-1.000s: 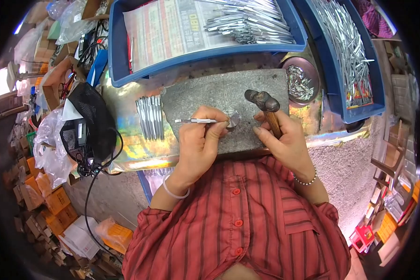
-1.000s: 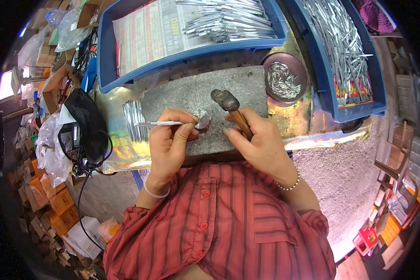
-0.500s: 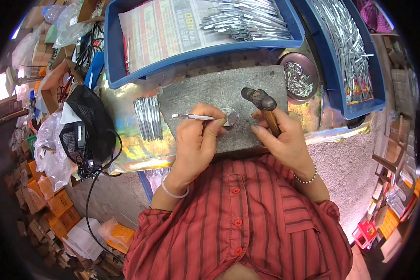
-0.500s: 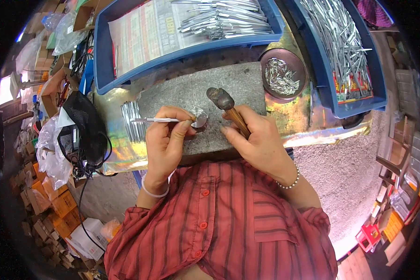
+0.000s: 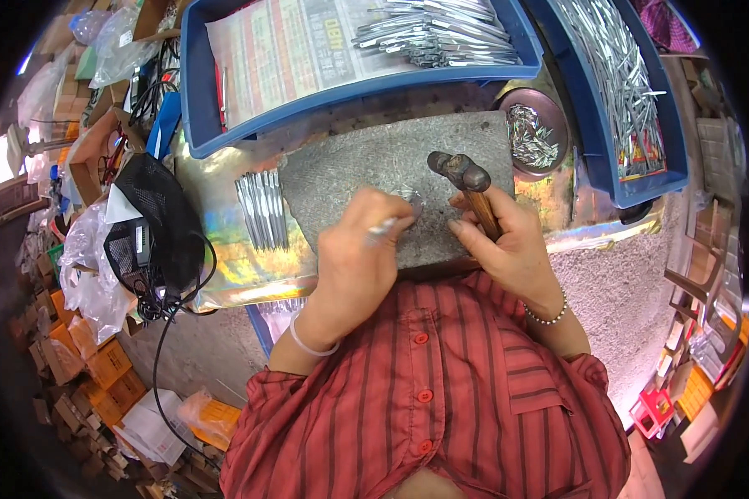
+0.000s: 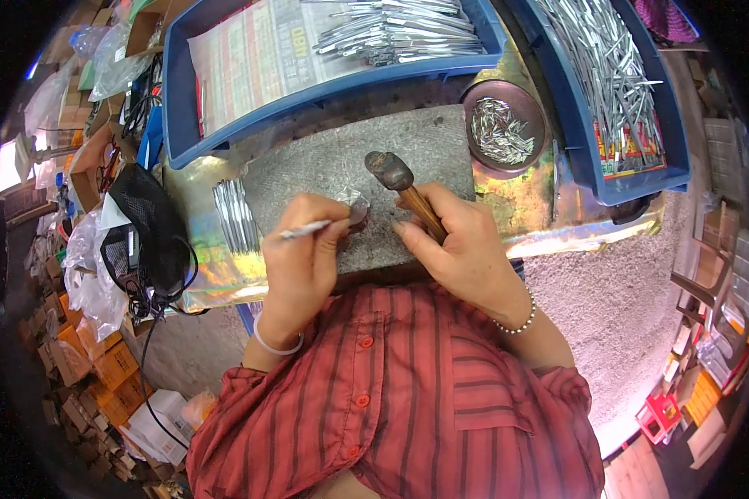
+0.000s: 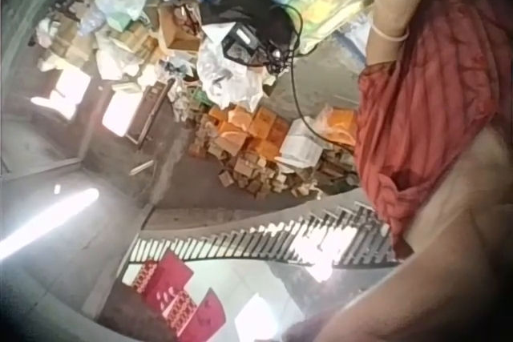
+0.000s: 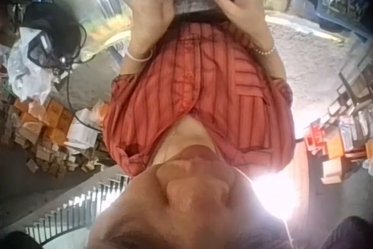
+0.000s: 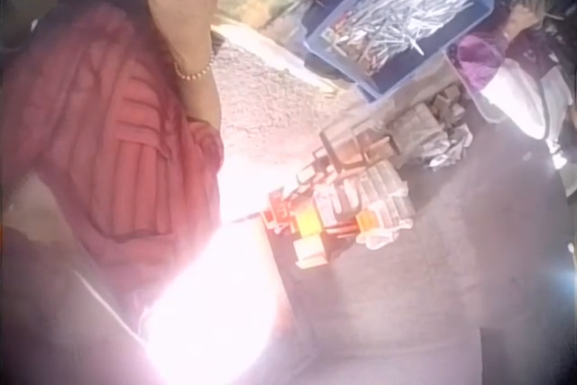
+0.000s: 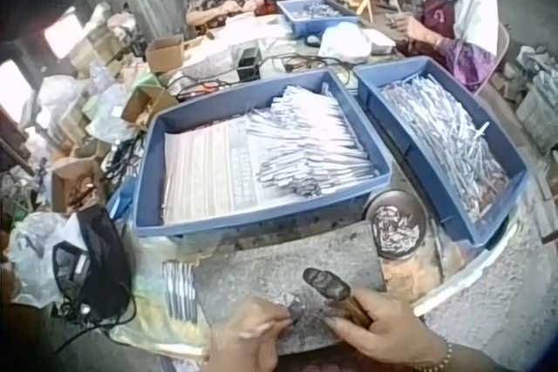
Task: Using a small hammer to tap and join metal components together on a stone block.
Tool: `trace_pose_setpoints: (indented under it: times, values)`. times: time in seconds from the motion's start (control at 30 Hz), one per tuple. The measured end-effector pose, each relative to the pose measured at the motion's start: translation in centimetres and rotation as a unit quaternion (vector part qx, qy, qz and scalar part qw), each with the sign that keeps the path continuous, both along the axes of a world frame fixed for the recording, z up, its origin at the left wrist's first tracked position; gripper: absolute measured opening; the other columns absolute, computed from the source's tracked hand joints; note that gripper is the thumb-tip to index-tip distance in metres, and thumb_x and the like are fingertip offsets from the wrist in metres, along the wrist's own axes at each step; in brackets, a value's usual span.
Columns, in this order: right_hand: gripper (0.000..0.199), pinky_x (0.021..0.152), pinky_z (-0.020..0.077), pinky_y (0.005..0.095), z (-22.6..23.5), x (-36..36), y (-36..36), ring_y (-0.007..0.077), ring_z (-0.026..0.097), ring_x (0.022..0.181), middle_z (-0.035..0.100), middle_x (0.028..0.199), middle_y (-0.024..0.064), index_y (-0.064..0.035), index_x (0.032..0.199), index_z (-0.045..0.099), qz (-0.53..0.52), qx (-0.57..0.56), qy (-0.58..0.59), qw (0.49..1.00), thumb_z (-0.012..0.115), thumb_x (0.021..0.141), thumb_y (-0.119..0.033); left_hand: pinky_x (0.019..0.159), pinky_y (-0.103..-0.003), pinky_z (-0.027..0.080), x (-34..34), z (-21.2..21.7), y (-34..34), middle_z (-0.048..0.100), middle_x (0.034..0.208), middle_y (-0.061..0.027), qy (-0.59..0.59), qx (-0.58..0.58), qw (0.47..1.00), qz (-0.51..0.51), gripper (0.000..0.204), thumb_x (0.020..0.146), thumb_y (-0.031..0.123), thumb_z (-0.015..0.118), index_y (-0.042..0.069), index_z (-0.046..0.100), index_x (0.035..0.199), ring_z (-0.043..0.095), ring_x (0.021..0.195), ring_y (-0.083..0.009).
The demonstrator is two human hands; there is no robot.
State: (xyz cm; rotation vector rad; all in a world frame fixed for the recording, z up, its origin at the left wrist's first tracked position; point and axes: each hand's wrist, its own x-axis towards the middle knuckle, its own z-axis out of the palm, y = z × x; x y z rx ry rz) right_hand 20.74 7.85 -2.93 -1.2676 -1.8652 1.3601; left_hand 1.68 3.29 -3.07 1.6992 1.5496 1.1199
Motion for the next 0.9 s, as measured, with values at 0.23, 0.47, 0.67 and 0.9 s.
trace_pose_setpoints:
  times: [0.23, 0.47, 0.67, 0.9]
  values:
    - [0.027, 0.052, 0.0422, 0.0281, 3.1, -1.1, -0.1, 0.0135, 0.055, 0.056, 0.057, 0.067, 0.0078, -0.001, 0.095, 0.059, 0.045, -0.012, 0.126, 0.991, 0.071, 0.073, -0.011, 0.048, -0.036, 0.046, 0.5, 0.8, -0.3, 0.052, 0.077, -0.0095, 0.18, 0.06, 0.981, -0.031, 0.024, 0.066, -0.004, 0.056, 0.004, 0.053, 0.088, 0.057, 0.057, -0.0259]
    - [0.026, 0.05, 0.0418, 0.0296, 6.8, -3.9, 1.7, 0.0232, 0.054, 0.057, 0.051, 0.068, 0.0085, -0.0016, 0.089, 0.056, 0.189, 0.254, 0.114, 0.942, 0.068, 0.065, 0.0, 0.05, -0.036, 0.049, -0.5, -0.7, -0.7, 0.053, 0.081, -0.0114, 0.143, 0.048, 0.986, -0.069, 0.019, 0.07, 0.0, 0.055, 0.005, 0.052, 0.088, 0.06, 0.063, -0.027]
    - [0.035, 0.053, 0.0367, 0.021, 9.4, -2.5, -0.5, 0.009, 0.045, 0.058, 0.053, 0.078, 0.0025, -0.0026, 0.107, 0.052, 0.07, -0.027, 0.091, 0.993, 0.061, 0.073, 0.004, 0.049, -0.038, 0.048, -0.9, 1.3, -0.6, 0.051, 0.082, -0.011, 0.153, 0.048, 0.985, -0.058, 0.015, 0.075, 0.005, 0.053, 0.005, 0.046, 0.088, 0.059, 0.062, -0.029]
    - [0.051, 0.046, 0.0311, 0.015, 10.7, 1.8, -2.4, 0.0039, 0.038, 0.05, 0.055, 0.09, 0.0171, 0.0051, 0.132, 0.033, 0.136, 0.134, -0.013, 0.982, 0.044, 0.083, -0.001, 0.046, -0.037, 0.046, -1.2, 0.7, -0.2, 0.054, 0.075, -0.0087, 0.097, 0.092, 0.99, -0.04, 0.017, 0.073, 0.0, 0.057, 0.008, 0.052, 0.087, 0.058, 0.057, -0.0291]
